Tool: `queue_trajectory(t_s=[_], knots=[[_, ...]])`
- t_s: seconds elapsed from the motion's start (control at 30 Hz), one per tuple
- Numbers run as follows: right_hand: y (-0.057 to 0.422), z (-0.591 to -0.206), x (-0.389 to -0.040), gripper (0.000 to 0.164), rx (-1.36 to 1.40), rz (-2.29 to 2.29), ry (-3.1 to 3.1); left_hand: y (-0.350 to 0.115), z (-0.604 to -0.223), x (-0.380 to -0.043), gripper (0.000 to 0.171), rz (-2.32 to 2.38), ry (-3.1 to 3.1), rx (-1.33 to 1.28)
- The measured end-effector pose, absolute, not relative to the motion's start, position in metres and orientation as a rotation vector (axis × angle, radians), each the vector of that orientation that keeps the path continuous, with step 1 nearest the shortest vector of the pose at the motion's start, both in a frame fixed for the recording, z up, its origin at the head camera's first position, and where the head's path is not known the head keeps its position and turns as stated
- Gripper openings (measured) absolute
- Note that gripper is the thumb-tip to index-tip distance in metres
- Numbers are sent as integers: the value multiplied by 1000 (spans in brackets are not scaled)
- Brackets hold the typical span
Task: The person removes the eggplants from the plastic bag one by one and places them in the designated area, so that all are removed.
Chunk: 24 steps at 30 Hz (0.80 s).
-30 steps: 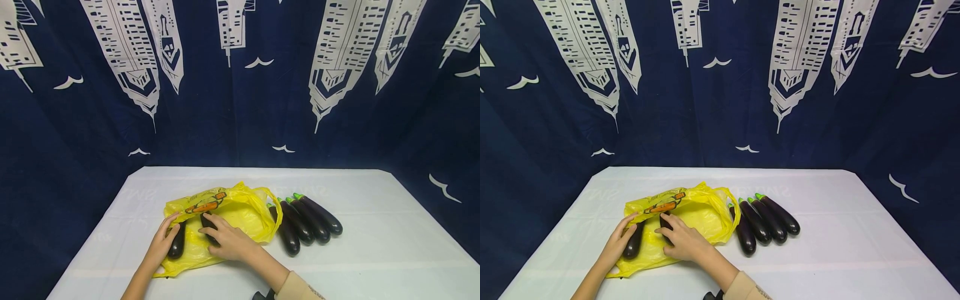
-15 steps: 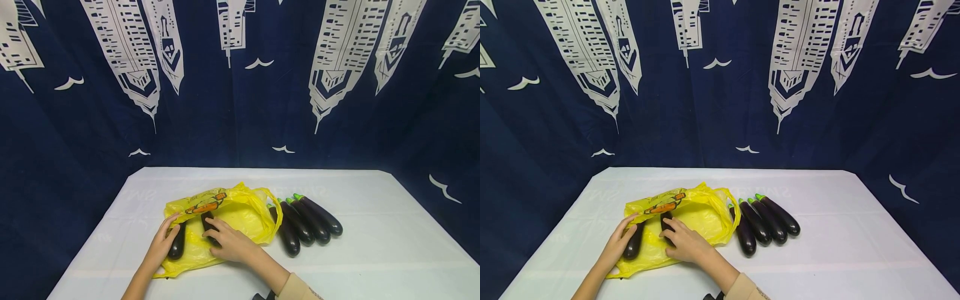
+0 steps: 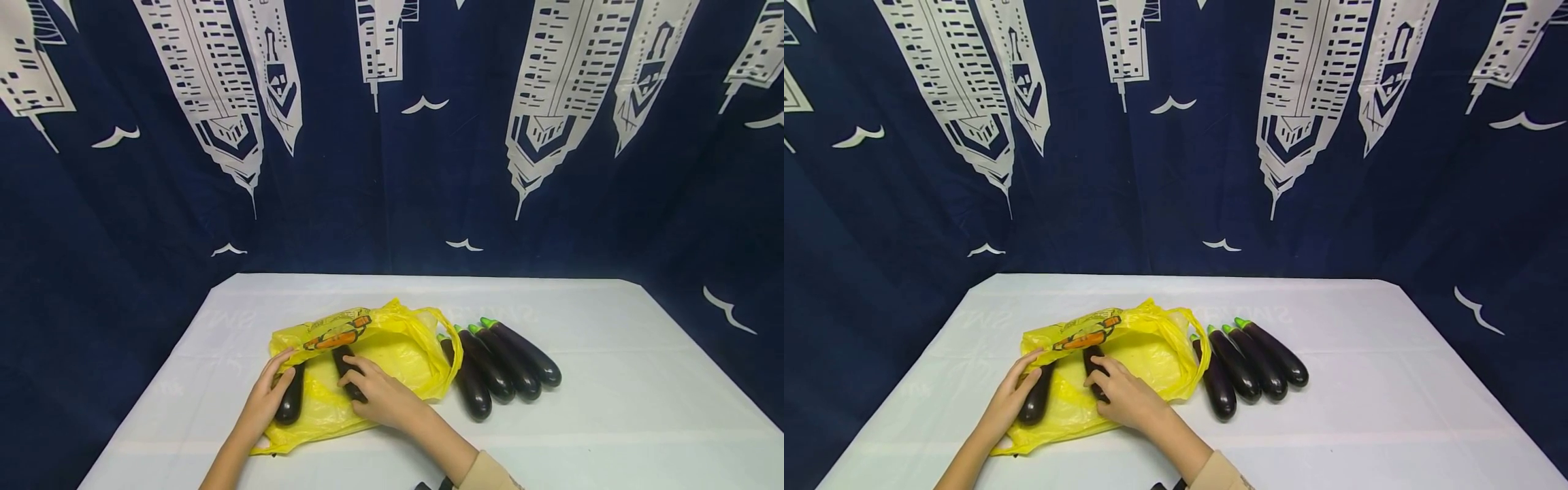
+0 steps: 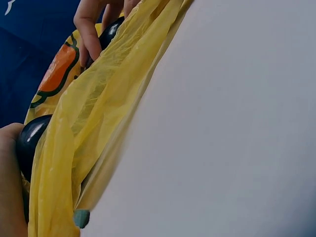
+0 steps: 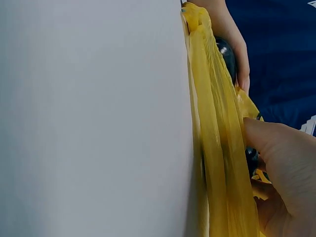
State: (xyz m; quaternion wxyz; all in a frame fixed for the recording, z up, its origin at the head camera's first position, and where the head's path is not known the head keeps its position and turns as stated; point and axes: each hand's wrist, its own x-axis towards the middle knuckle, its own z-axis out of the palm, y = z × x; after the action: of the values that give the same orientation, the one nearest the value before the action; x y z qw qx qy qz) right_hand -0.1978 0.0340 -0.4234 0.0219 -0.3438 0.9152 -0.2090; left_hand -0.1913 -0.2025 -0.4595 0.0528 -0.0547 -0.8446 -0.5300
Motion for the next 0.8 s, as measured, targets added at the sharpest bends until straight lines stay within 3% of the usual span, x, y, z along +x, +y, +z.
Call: queue_trajectory(t_s=[0.8], knots=[[42,-412,-187,26,-1056,-641,2838,-203,-461,-193,43,-1602,-2560,-179]])
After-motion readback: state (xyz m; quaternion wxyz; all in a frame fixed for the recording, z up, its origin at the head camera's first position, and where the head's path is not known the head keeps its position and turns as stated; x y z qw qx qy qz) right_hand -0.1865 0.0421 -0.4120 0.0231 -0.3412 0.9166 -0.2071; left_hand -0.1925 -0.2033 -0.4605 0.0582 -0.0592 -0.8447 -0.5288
